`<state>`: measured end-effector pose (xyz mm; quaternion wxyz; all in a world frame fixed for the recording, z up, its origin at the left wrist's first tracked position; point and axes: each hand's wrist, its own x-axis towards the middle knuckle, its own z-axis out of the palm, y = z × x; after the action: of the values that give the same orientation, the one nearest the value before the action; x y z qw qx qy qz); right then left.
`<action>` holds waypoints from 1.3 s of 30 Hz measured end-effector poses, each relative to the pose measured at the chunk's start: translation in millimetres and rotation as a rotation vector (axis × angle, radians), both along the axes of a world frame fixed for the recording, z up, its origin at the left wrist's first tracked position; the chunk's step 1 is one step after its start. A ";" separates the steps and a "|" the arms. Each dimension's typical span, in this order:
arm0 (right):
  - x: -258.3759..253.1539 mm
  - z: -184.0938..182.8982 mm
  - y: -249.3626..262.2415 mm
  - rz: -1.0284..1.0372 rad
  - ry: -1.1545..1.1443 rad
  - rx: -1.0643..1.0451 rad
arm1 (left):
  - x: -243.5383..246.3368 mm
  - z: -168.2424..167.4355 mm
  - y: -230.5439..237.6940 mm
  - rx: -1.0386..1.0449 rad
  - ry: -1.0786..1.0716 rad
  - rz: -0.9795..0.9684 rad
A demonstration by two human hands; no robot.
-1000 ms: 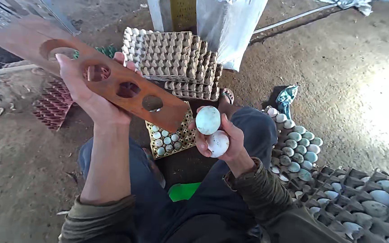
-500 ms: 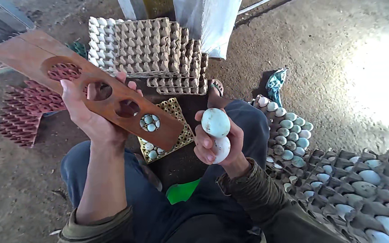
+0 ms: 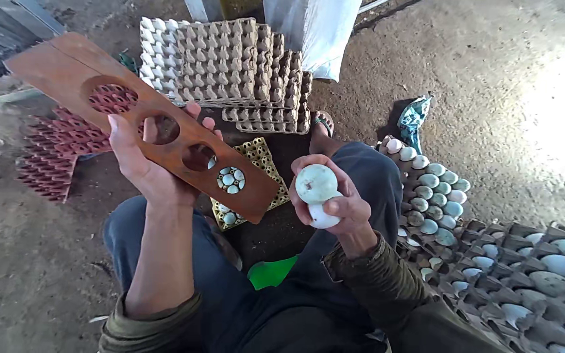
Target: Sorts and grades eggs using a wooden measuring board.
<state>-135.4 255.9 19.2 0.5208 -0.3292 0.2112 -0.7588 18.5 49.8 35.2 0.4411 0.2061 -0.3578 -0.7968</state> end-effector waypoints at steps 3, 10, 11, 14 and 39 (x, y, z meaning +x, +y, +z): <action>1.3 1.3 0.5 -0.242 0.356 0.020 | 1.9 -1.1 0.8 -0.013 0.034 -0.021; 10.5 1.3 -1.0 -0.529 0.715 0.013 | 3.6 -0.8 1.8 0.017 0.043 -0.035; 11.2 1.5 -0.9 -0.545 0.733 0.003 | 3.5 -1.3 1.7 0.013 0.045 -0.039; 12.5 1.4 -0.6 -0.584 0.789 -0.025 | 3.3 -4.1 1.0 -0.013 0.054 -0.063; 13.0 2.3 0.6 -0.556 0.755 -0.078 | 2.8 -10.8 3.3 -0.072 0.066 -0.149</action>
<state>-122.3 256.5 21.5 0.1718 -0.5325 0.4372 -0.7041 21.3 53.2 24.5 0.3992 0.1365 -0.3860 -0.8204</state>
